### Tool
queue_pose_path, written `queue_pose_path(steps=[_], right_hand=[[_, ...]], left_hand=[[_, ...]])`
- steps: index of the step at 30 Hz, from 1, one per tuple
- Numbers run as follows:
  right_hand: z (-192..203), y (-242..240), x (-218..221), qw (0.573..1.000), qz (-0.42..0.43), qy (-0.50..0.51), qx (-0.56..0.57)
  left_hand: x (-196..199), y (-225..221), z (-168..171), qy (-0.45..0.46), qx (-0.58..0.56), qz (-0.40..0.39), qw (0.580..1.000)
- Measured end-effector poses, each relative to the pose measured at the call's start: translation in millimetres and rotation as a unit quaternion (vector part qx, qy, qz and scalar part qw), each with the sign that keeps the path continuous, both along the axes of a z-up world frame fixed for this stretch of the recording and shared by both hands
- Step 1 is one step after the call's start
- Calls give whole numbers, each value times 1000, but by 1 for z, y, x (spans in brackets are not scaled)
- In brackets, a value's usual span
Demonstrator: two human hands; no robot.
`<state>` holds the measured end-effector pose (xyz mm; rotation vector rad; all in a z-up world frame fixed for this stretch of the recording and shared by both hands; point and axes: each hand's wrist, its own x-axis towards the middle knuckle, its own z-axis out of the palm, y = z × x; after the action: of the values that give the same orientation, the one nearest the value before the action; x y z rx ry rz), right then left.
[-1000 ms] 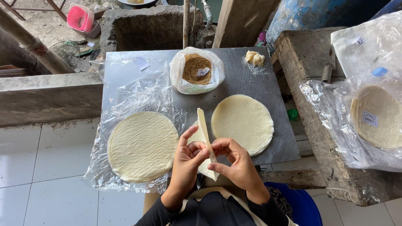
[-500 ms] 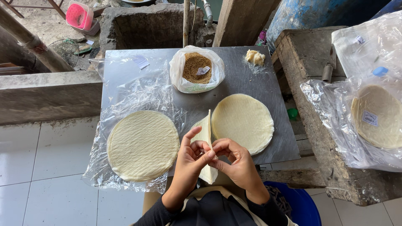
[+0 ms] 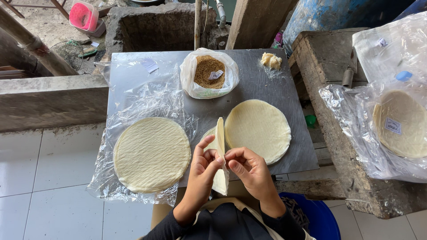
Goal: The person peels individual thin dough circles from a stack, folds them into semi-circles, and then stacks the folded pieces on a table.
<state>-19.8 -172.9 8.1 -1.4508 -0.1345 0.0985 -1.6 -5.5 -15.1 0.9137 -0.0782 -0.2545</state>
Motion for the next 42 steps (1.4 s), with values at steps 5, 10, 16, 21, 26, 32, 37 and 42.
queue_pose_path(steps=[5,10,16,21,26,32,37,42], right_hand=[[-3,2,-1,997,-22,-14,-67],[-22,-6,6,992,-68,71,73],[-17,13,-5,991,-98,-27,-89],[1,23,-7,986,-86,-48,-131],[0,26,-7,982,-112,-50,-143],[-17,7,3,986,-159,-5,-45],[-19,-6,13,965,-104,167,173],[-35,15,11,981,-73,88,160]], left_hand=[[-3,-2,-5,-34,28,-17,999],[-1,3,-17,-18,-23,-32,999],[-2,1,-5,2,75,-40,996],[-2,-3,5,-25,129,-31,991],[-3,1,-3,-5,71,12,997],[-2,7,-5,70,-64,63,993],[-1,9,3,89,-108,50,989],[0,-16,0,120,-44,48,991]])
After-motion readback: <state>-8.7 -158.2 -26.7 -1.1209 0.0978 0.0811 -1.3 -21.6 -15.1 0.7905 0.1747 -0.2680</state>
